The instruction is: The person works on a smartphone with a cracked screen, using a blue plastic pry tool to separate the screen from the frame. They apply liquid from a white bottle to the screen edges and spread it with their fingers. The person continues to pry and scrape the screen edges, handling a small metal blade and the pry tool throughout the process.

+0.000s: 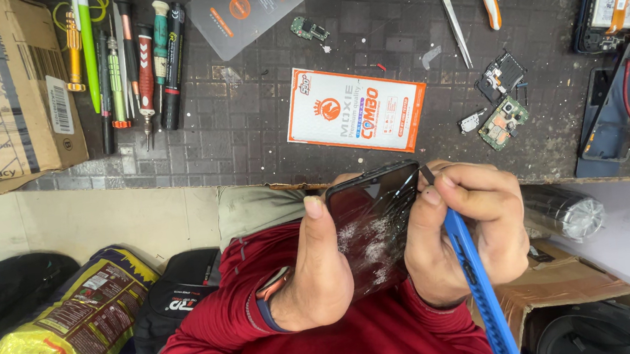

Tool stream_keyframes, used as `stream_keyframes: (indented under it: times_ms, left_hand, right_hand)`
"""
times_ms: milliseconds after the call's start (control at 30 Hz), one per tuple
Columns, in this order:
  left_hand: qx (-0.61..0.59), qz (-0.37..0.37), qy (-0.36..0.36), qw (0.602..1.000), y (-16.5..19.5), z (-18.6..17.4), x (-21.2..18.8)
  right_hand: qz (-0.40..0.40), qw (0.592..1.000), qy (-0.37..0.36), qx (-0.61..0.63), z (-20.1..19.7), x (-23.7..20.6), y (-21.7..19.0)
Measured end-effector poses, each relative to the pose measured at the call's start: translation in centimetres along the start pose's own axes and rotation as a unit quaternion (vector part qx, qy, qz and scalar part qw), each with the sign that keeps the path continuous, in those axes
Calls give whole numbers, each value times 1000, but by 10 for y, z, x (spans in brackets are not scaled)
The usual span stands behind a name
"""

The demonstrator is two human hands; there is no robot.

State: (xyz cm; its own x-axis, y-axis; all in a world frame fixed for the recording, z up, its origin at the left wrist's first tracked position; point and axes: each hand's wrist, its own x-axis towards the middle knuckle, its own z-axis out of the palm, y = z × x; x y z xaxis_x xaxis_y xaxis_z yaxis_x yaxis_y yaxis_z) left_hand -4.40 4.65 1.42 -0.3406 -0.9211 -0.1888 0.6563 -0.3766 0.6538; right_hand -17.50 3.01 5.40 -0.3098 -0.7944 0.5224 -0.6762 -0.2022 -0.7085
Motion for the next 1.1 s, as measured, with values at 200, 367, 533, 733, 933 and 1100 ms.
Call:
stream_keyframes:
  times_ms: [200,367,533,733,933,1100]
  left_hand:
    - [10,10,8,1000,0,6,2]
    - [208,18,70,975,6,5,7]
    - [-112,-92,-60,988,15,3,13]
    - [-133,-133,-11,982,20,-8,46]
    - [-93,-62,72,991,35,-31,83]
    - [-147,-13,116,982,38,-25,94]
  right_hand:
    - [22,997,6,69,-4,3,-6]
    - [12,998,3,54,-3,-2,-6]
    - [42,972,71,221,6,-13,5]
    - [65,973,54,216,2,-20,30]
    - [148,974,9,170,11,-30,74]
    - [169,974,-5,151,30,-40,108]
